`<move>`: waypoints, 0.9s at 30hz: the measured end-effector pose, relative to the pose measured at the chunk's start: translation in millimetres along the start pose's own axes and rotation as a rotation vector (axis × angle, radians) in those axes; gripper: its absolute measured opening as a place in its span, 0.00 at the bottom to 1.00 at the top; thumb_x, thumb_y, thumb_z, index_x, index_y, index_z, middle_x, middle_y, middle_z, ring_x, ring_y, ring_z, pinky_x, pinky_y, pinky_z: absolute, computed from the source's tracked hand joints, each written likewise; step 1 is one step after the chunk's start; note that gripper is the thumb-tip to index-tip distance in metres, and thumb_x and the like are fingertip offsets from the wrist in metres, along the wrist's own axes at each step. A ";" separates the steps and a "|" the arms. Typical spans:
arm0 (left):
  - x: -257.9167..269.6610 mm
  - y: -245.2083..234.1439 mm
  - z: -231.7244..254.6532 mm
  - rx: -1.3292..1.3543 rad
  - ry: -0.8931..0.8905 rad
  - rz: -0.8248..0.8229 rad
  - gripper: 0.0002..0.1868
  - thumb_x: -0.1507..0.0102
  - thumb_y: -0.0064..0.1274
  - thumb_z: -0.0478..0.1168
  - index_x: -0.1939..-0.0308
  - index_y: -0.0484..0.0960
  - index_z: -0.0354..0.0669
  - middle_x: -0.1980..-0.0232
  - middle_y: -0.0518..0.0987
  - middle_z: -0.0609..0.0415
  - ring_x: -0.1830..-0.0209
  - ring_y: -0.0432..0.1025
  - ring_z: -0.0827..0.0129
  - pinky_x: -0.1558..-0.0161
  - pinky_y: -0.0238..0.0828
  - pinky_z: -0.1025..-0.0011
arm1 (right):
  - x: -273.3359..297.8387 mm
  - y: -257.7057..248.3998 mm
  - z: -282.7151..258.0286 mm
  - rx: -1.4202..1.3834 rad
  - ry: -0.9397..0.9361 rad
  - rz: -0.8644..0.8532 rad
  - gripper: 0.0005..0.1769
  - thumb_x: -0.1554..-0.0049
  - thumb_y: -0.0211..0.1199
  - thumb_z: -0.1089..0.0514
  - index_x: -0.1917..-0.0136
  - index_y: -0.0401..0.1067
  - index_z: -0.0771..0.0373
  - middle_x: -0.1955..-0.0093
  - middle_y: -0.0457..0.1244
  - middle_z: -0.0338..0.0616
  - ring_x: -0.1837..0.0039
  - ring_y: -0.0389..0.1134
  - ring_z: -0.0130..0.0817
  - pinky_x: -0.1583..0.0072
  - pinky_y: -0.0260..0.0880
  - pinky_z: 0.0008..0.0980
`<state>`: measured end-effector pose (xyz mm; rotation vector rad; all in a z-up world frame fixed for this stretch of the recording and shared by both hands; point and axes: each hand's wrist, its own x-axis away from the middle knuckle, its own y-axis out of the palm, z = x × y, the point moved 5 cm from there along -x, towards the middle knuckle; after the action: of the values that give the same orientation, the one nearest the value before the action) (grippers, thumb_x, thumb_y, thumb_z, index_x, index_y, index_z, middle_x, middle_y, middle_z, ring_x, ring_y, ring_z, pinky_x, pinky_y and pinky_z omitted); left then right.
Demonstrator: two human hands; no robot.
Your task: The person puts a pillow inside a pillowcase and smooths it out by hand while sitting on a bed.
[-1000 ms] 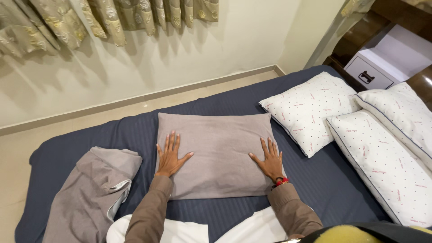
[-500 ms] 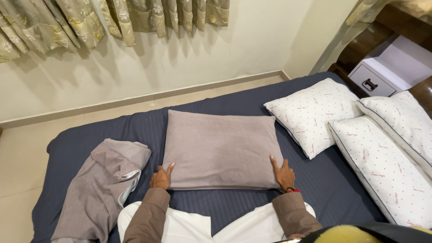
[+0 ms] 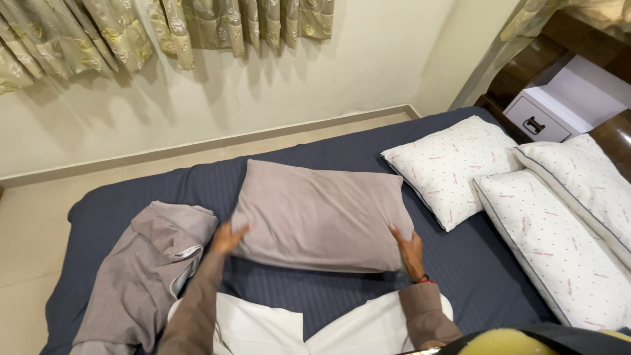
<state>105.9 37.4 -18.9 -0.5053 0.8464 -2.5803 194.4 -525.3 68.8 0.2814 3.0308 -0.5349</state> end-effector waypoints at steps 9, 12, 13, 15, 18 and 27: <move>-119.9 -86.1 175.2 1.308 0.386 0.052 0.37 0.26 0.56 0.64 0.25 0.67 0.42 0.46 0.76 0.56 0.55 0.67 0.69 0.59 0.64 0.70 | 161.1 61.8 -93.0 -0.031 -0.310 0.428 0.45 0.40 0.76 0.49 0.24 0.57 0.77 0.33 0.63 0.66 0.37 0.67 0.54 0.38 0.65 0.45; -95.4 -20.7 132.7 0.828 0.160 0.105 0.40 0.32 0.53 0.65 0.25 0.69 0.44 0.53 0.63 0.47 0.58 0.56 0.59 0.60 0.53 0.55 | 195.5 129.8 -29.2 0.041 0.400 -0.262 0.60 0.55 0.79 0.44 0.20 0.45 0.54 0.50 0.71 0.51 0.57 0.72 0.40 0.53 0.74 0.36; -76.9 -1.5 124.8 0.749 0.328 0.143 0.46 0.32 0.60 0.65 0.37 0.68 0.17 0.41 0.74 0.24 0.39 0.74 0.39 0.35 0.68 0.54 | 200.6 143.7 -15.1 0.068 0.372 -0.367 0.56 0.55 0.79 0.45 0.23 0.51 0.55 0.51 0.71 0.48 0.56 0.73 0.35 0.53 0.75 0.33; -21.8 39.1 76.6 0.303 0.176 0.092 0.54 0.44 0.66 0.60 0.28 0.60 0.27 0.29 0.67 0.30 0.29 0.63 0.44 0.33 0.61 0.55 | 191.1 159.8 11.2 0.120 0.282 -0.472 0.45 0.56 0.80 0.47 0.30 0.63 0.57 0.52 0.71 0.43 0.57 0.73 0.30 0.54 0.76 0.31; 42.1 66.5 24.7 0.090 0.016 -0.022 0.50 0.45 0.63 0.67 0.34 0.70 0.31 0.35 0.76 0.33 0.33 0.71 0.45 0.34 0.67 0.58 | 143.2 134.8 29.9 0.046 0.129 -0.420 0.31 0.54 0.76 0.50 0.39 0.75 0.58 0.55 0.72 0.46 0.57 0.72 0.32 0.54 0.75 0.33; 84.7 107.8 -6.1 0.396 -0.359 -0.273 0.34 0.43 0.64 0.64 0.48 0.84 0.38 0.59 0.82 0.46 0.63 0.75 0.62 0.60 0.72 0.65 | 26.3 40.7 45.2 0.289 0.220 -0.168 0.40 0.46 0.67 0.39 0.28 0.64 0.63 0.30 0.60 0.51 0.34 0.63 0.41 0.40 0.72 0.48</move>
<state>55.6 -78.7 -72.0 -0.9726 0.1467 -2.6753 177.0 -498.8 10.6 0.1010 3.1999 -1.0229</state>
